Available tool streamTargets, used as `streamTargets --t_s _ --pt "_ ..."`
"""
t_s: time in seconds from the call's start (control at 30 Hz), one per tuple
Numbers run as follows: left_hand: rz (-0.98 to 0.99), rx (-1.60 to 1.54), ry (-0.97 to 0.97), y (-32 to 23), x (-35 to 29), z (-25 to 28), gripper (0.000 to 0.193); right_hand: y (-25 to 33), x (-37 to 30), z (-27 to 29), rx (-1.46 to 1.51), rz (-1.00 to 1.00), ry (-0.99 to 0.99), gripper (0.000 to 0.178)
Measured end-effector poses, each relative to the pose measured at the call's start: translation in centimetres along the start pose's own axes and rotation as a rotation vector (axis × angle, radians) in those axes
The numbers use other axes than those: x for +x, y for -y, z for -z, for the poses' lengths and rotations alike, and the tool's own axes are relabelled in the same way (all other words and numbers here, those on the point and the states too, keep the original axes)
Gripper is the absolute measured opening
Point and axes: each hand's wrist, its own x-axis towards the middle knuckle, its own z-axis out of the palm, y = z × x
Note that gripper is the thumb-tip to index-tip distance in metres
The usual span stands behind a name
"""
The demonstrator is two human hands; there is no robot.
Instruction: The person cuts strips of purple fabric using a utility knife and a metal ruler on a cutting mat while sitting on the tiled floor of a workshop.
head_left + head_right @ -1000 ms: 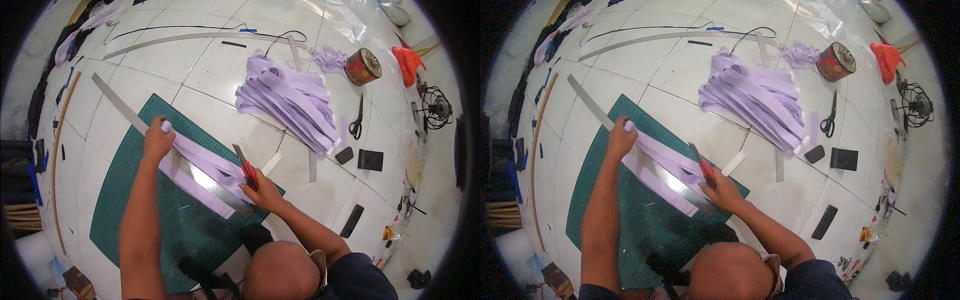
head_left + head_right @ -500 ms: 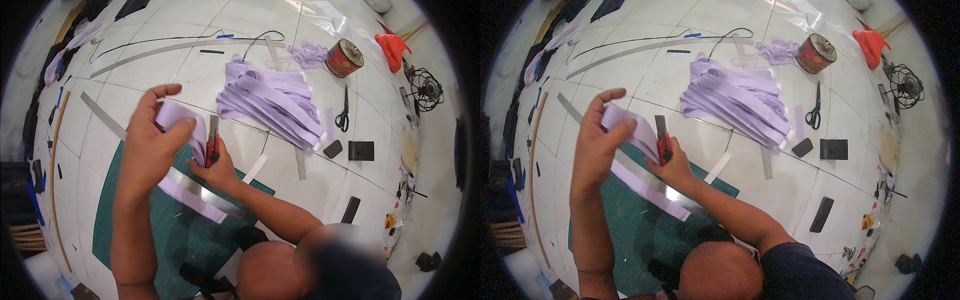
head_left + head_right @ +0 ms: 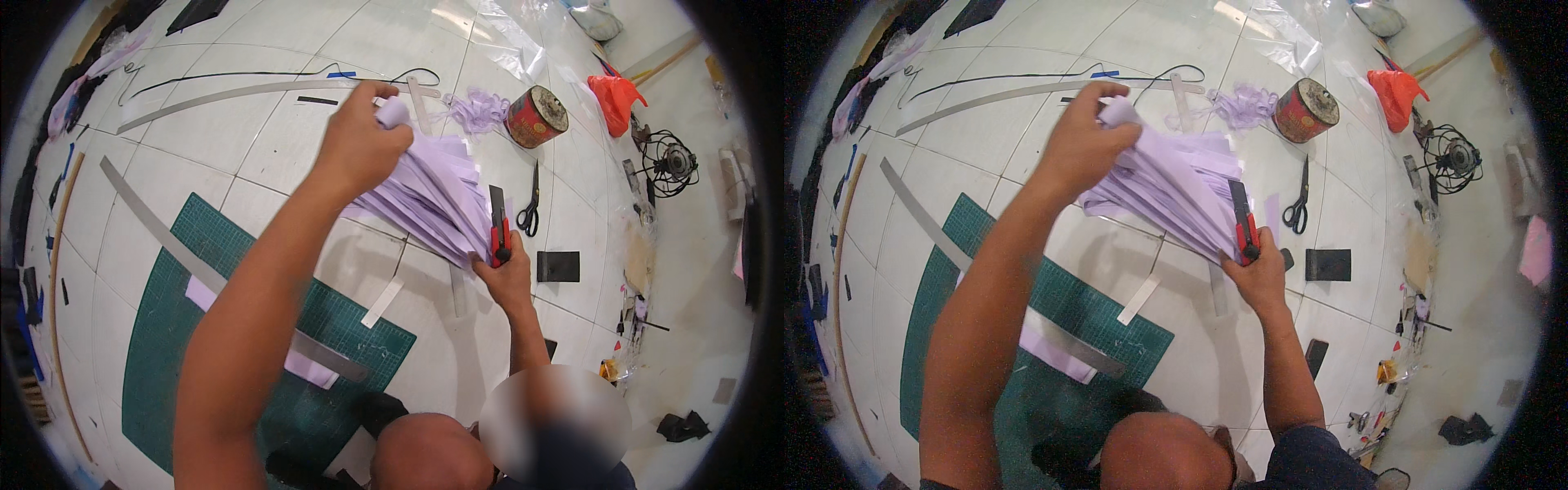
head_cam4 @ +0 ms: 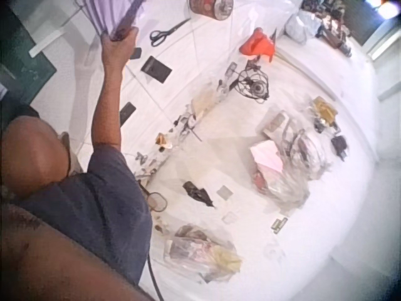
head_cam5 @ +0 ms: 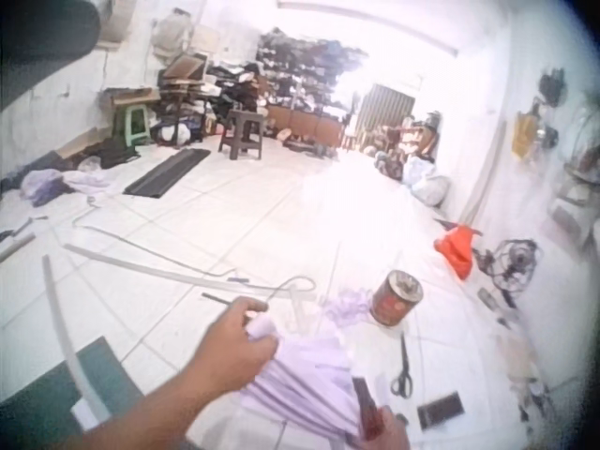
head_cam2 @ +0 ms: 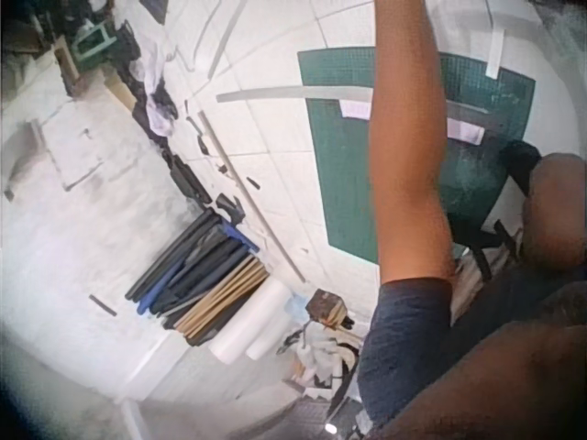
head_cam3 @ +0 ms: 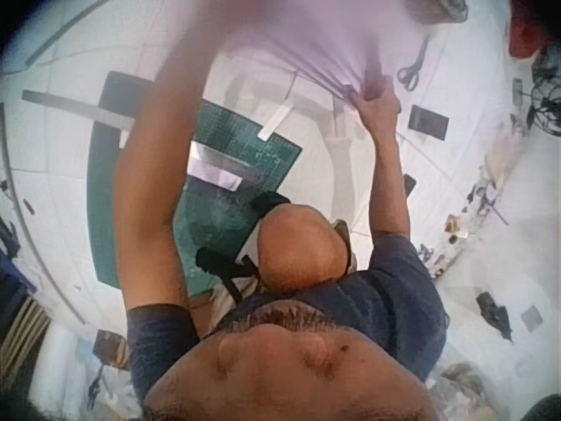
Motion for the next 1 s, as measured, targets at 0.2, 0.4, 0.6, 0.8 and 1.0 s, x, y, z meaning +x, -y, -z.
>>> streamTargets --t_s 0.2,0.4,0.6,0.8,1.0 --pt "-0.049 0.291 -0.281 8.6 3.9 -3.1 0.072 -3.1 5.7 -5.4 -0.048 0.015 0.032 0.049" --pt "-0.084 0.496 -0.314 17.7 -1.2 11.2 0.061 -2.5 6.0 -5.8 -0.119 -0.112 0.162 0.058" --pt "0.195 0.760 -0.377 18.0 -13.4 29.7 0.050 -1.8 4.9 -4.6 -0.172 -0.046 0.164 0.061" --pt "0.326 0.915 -0.278 15.2 -25.1 36.0 0.046 -1.1 4.4 -1.6 -0.106 0.444 -0.090 0.046" --pt "0.464 0.889 -0.082 17.4 -31.0 33.8 0.047 9.1 -0.8 -0.2 -0.036 0.502 0.096 0.037"
